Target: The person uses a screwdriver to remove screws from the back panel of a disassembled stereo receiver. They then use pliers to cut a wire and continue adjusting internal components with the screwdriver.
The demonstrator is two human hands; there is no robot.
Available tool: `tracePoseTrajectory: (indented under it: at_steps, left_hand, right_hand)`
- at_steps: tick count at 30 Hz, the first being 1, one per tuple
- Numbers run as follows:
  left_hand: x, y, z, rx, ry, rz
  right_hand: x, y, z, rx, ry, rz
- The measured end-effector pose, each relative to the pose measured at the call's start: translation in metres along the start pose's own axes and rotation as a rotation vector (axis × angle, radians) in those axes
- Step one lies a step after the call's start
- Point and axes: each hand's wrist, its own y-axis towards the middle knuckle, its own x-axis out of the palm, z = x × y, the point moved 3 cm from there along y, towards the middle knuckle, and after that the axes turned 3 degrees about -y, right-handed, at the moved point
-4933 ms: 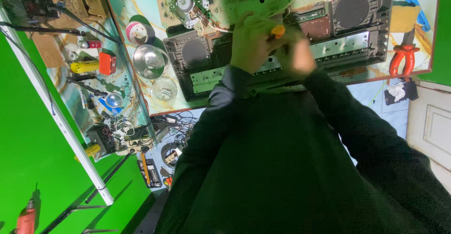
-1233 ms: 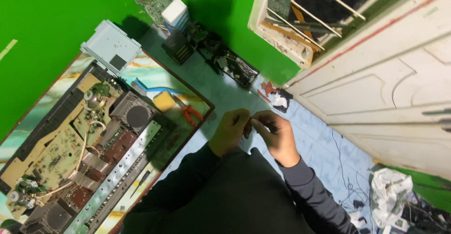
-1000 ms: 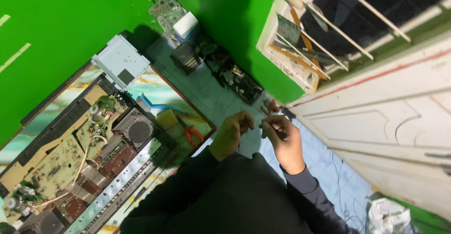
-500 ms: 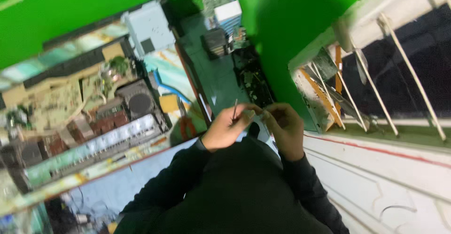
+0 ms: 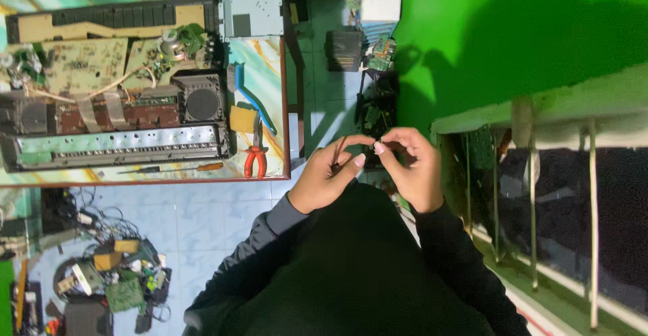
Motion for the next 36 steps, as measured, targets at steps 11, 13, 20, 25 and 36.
tracePoseTrajectory:
  at_steps: [11, 13, 20, 25, 36]
  left_hand:
    - [-0.076, 0.083, -0.01, -0.056, -0.062, 0.162]
    - [-0.097, 0.102, -0.004, -0.061, -0.09, 0.187]
    - [-0.157, 0.136, -0.001, -0.023, -0.073, 0.315]
    - [-0.18, 0.14, -0.01, -0.063, -0.166, 0.422]
    - [-0.218, 0.164, -0.036, -0.178, -0.084, 0.774]
  right_hand:
    - [0.046, 0.148, 0.0, -0.053, -0.005, -0.219]
    - [0.057, 0.179, -0.007, -0.063, -0.063, -0.253]
    - [0.104, 0.259, -0.015, -0.144, -0.1, -0.378]
    - [0.137, 0.296, -0.002, -0.159, -0.128, -0.535]
    - [0.22, 0.394, 0.025, -0.237, -0.027, -1.043]
